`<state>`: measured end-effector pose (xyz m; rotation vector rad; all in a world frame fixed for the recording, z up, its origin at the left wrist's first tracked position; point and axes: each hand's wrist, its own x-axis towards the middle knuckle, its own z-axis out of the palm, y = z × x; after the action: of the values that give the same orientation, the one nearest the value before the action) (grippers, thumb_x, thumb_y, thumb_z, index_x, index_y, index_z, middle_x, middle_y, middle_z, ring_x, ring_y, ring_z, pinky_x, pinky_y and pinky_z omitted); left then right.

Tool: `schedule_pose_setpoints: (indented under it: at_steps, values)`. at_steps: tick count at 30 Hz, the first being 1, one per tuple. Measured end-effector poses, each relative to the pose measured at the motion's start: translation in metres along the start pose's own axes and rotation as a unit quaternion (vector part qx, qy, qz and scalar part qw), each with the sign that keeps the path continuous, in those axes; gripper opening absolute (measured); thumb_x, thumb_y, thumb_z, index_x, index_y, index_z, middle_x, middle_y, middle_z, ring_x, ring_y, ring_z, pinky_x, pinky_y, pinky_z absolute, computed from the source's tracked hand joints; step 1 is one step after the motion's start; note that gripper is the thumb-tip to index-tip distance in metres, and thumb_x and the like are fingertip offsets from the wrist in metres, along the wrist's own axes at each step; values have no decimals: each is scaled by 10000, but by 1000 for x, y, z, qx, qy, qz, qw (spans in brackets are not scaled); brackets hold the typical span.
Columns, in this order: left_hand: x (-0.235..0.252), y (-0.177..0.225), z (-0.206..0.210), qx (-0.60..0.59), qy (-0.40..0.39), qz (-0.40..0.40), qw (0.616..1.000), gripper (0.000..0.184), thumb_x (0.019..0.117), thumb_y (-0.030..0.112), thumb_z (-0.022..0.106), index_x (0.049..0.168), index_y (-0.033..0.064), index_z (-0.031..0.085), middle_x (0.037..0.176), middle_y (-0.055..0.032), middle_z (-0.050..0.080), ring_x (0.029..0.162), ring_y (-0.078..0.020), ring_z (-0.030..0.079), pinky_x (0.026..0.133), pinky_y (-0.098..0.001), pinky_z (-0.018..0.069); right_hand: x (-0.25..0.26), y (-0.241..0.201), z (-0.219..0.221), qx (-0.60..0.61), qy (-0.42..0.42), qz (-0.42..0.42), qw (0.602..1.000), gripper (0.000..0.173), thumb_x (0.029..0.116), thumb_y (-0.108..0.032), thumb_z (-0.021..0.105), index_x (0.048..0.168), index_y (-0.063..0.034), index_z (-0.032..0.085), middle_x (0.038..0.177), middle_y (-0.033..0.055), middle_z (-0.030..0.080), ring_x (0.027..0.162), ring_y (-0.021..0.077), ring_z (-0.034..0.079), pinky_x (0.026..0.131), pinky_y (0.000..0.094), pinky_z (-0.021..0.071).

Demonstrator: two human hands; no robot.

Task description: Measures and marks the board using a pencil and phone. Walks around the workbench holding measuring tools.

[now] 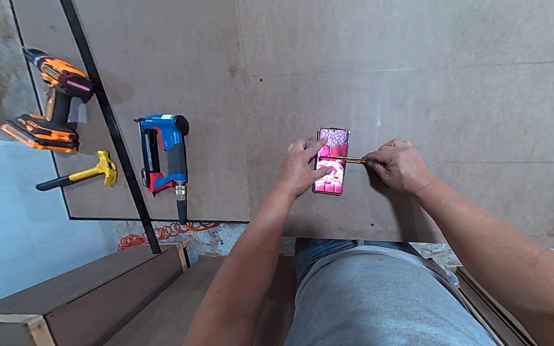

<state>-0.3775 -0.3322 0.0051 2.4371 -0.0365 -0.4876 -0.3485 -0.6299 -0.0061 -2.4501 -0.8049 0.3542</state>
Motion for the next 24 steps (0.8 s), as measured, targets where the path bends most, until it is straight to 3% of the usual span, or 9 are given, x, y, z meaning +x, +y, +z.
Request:
schedule_pose_setpoints:
  at_steps: [24]
  values:
    - [0,4,-4,13,-19,-12,1000,796,811,474,855,1521,350,518,1309,-109,590,1248,-283,544,1060,-488,475,0,-1,-1,-9,1,-7,1000,285,1043,-302,516,1134,-234,777,1028,22,764,1094,268,668,930,504,482]
